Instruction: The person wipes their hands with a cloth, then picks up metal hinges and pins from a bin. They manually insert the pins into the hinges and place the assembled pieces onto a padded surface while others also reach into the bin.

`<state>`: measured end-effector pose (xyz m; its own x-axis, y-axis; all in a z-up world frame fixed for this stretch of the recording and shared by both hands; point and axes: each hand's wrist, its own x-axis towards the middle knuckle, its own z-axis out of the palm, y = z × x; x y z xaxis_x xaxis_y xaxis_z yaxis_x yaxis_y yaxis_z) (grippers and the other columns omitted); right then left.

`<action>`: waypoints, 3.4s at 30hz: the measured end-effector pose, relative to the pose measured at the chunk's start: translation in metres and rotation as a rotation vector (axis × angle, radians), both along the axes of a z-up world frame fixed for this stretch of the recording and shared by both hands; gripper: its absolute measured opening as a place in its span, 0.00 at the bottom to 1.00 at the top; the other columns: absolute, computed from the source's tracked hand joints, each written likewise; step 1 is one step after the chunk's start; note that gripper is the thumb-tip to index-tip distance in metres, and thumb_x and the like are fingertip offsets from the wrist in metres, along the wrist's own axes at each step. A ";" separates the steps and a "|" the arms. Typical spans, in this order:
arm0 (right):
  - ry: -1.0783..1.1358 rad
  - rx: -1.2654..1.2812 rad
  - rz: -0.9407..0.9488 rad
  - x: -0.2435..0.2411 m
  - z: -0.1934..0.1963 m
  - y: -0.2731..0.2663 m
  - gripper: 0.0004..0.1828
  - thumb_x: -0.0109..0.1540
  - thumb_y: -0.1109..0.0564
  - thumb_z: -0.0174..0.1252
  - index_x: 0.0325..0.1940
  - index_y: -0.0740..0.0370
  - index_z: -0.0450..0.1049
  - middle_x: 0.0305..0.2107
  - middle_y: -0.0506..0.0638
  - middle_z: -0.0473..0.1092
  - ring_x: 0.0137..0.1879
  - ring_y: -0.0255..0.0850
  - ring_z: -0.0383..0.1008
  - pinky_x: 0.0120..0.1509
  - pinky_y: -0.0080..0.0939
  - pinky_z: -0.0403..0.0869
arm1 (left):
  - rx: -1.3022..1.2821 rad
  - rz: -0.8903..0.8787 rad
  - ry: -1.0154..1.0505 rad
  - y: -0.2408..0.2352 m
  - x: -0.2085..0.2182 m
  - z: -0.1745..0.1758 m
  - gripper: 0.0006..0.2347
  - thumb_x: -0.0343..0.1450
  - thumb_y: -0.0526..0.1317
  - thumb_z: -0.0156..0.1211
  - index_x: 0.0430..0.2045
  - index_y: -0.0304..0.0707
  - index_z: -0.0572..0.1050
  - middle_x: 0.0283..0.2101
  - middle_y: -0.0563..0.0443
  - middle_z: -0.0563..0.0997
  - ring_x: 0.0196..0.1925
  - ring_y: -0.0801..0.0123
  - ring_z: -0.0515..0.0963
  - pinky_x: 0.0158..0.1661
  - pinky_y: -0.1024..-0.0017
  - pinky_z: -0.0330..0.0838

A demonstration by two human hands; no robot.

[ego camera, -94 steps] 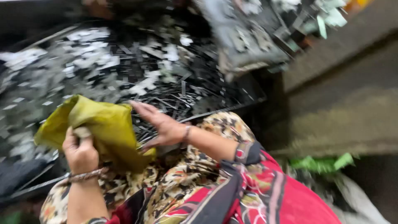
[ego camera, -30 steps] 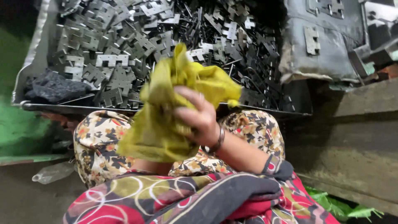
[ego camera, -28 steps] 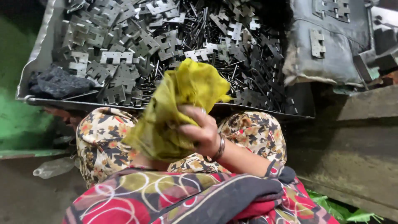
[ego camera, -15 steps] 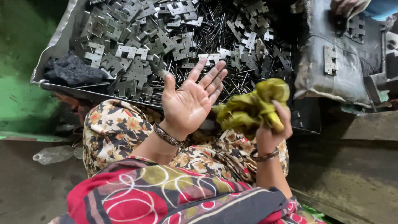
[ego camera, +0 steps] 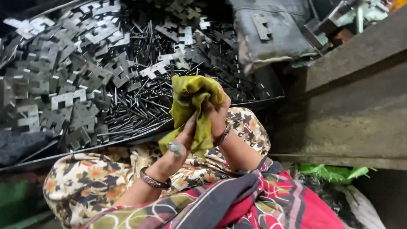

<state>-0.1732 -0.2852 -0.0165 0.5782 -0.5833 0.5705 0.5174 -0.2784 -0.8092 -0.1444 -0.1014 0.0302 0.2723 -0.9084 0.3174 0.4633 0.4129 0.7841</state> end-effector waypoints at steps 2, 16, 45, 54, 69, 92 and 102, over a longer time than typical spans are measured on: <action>-0.033 0.333 0.110 0.011 -0.001 -0.017 0.22 0.66 0.59 0.62 0.63 0.69 0.71 0.54 0.52 0.74 0.59 0.40 0.74 0.67 0.44 0.73 | 0.002 -0.081 0.094 0.002 0.008 0.008 0.52 0.66 0.77 0.40 0.77 0.36 0.42 0.81 0.39 0.44 0.82 0.52 0.48 0.76 0.55 0.46; 0.108 -0.766 0.140 -0.023 0.066 0.069 0.26 0.62 0.58 0.62 0.63 0.71 0.69 0.63 0.72 0.65 0.71 0.66 0.67 0.76 0.55 0.69 | -0.177 0.238 0.377 0.023 0.033 0.035 0.50 0.69 0.75 0.30 0.78 0.31 0.40 0.81 0.40 0.47 0.83 0.53 0.50 0.80 0.53 0.43; 0.584 -1.588 -0.073 -0.014 0.026 0.082 0.33 0.60 0.54 0.64 0.64 0.74 0.63 0.60 0.65 0.66 0.71 0.58 0.58 0.75 0.71 0.50 | 0.243 0.634 -0.044 0.006 0.043 -0.029 0.27 0.73 0.34 0.59 0.68 0.39 0.59 0.59 0.50 0.75 0.59 0.71 0.75 0.60 0.71 0.70; 0.490 -1.075 0.384 -0.033 0.063 0.063 0.20 0.56 0.52 0.67 0.47 0.65 0.76 0.48 0.61 0.71 0.62 0.59 0.67 0.72 0.61 0.64 | 0.275 0.646 -0.347 0.033 0.043 -0.025 0.12 0.79 0.36 0.52 0.55 0.28 0.73 0.52 0.50 0.81 0.52 0.73 0.79 0.56 0.75 0.73; 0.241 -0.850 0.118 -0.062 0.069 0.015 0.37 0.47 0.59 0.68 0.60 0.65 0.70 0.55 0.70 0.67 0.64 0.69 0.70 0.71 0.62 0.68 | 0.135 0.092 0.265 0.011 0.017 -0.088 0.32 0.79 0.47 0.54 0.77 0.34 0.49 0.76 0.43 0.59 0.76 0.57 0.61 0.71 0.64 0.63; 1.266 -0.637 -0.820 -0.121 -0.120 -0.283 0.27 0.62 0.42 0.62 0.51 0.70 0.75 0.45 0.73 0.72 0.53 0.67 0.72 0.64 0.62 0.70 | 0.714 0.106 -0.489 0.013 0.060 -0.040 0.22 0.70 0.36 0.58 0.61 0.33 0.70 0.59 0.45 0.81 0.63 0.63 0.79 0.62 0.64 0.71; 1.539 -0.560 -0.853 -0.100 -0.132 -0.328 0.15 0.59 0.53 0.56 0.42 0.64 0.80 0.45 0.66 0.76 0.54 0.65 0.74 0.62 0.63 0.70 | 0.730 0.093 -0.511 0.002 0.066 -0.039 0.22 0.69 0.35 0.59 0.61 0.34 0.71 0.57 0.46 0.82 0.61 0.64 0.80 0.61 0.66 0.72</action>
